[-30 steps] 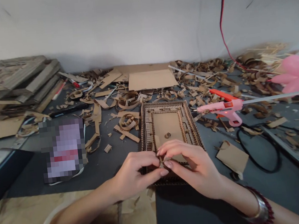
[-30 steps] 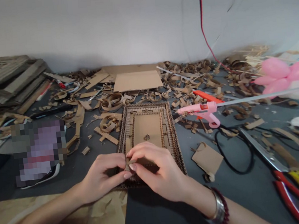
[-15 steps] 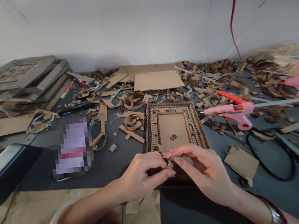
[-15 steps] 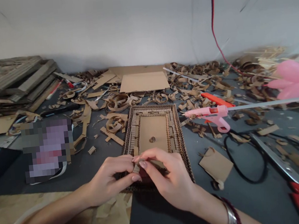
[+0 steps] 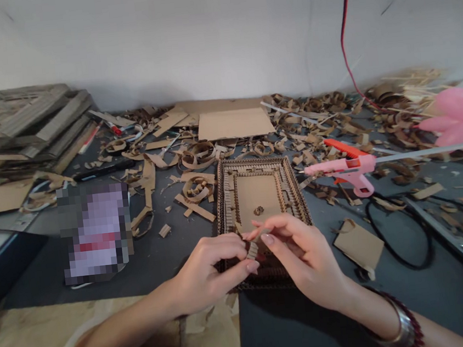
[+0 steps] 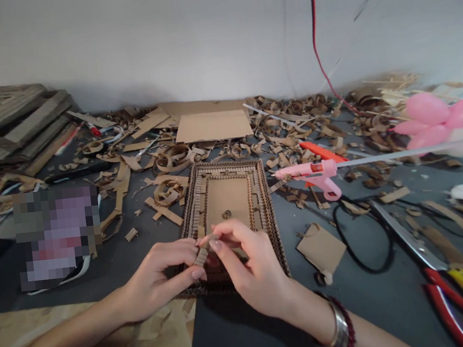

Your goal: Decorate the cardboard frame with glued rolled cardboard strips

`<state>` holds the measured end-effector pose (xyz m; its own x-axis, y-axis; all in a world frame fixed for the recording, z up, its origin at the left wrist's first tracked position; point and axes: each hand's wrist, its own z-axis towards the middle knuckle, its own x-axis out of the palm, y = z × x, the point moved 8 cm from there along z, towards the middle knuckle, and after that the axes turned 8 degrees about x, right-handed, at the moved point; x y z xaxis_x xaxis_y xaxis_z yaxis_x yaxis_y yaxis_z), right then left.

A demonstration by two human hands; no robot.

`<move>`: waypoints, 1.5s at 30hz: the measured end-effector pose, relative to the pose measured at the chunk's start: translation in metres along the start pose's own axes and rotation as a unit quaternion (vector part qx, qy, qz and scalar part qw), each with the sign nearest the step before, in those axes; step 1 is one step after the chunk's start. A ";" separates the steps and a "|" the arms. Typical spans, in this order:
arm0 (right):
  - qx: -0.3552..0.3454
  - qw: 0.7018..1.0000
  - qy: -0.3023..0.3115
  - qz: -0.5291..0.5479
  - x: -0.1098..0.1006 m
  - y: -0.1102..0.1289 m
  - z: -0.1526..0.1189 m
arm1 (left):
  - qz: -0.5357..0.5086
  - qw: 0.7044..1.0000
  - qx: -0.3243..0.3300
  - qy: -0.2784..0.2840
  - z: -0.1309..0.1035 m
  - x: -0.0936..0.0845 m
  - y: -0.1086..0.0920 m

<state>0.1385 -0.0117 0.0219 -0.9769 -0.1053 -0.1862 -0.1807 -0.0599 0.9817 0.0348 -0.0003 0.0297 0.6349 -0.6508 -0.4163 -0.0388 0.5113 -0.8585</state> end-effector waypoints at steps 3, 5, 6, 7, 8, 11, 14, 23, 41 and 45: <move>0.011 1.000 -0.004 -0.002 -0.001 -0.001 0.000 | 0.001 1.000 0.013 0.008 0.000 0.001 -0.002; 0.005 1.000 -0.003 0.001 -0.001 0.000 0.000 | 0.001 1.000 0.017 0.008 0.000 0.001 -0.003; 0.002 1.000 -0.002 0.004 -0.001 0.000 -0.001 | 0.001 1.000 0.018 0.008 0.000 0.001 -0.003; 0.001 1.000 -0.001 0.005 0.000 0.000 -0.001 | 0.000 1.000 0.020 0.008 0.000 0.001 -0.004; 0.001 1.000 0.000 0.005 0.000 -0.001 -0.001 | 0.001 1.000 0.022 0.008 0.000 0.001 -0.004; 0.016 1.000 -0.011 0.008 -0.002 -0.005 0.000 | 0.015 0.999 0.034 0.020 0.001 0.004 -0.007; 0.021 0.999 -0.026 0.029 -0.006 -0.007 0.001 | 0.028 0.998 0.048 0.034 0.001 0.006 -0.011; -0.031 0.998 0.024 -0.046 -0.001 0.008 0.005 | 0.030 0.999 0.019 0.000 -0.003 -0.003 -0.007; 0.039 0.998 -0.025 0.044 -0.009 -0.003 0.007 | 0.029 0.997 0.056 0.046 0.000 0.004 -0.016; 0.047 0.997 -0.015 0.064 -0.006 -0.005 0.007 | 0.048 0.995 0.076 0.044 0.000 0.003 -0.019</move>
<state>0.1445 -0.0036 0.0187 -0.9953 -0.0762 -0.0595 -0.0631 0.0463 0.9969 0.0375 -0.0123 0.0444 0.5638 -0.6382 -0.5243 0.0258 0.6481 -0.7611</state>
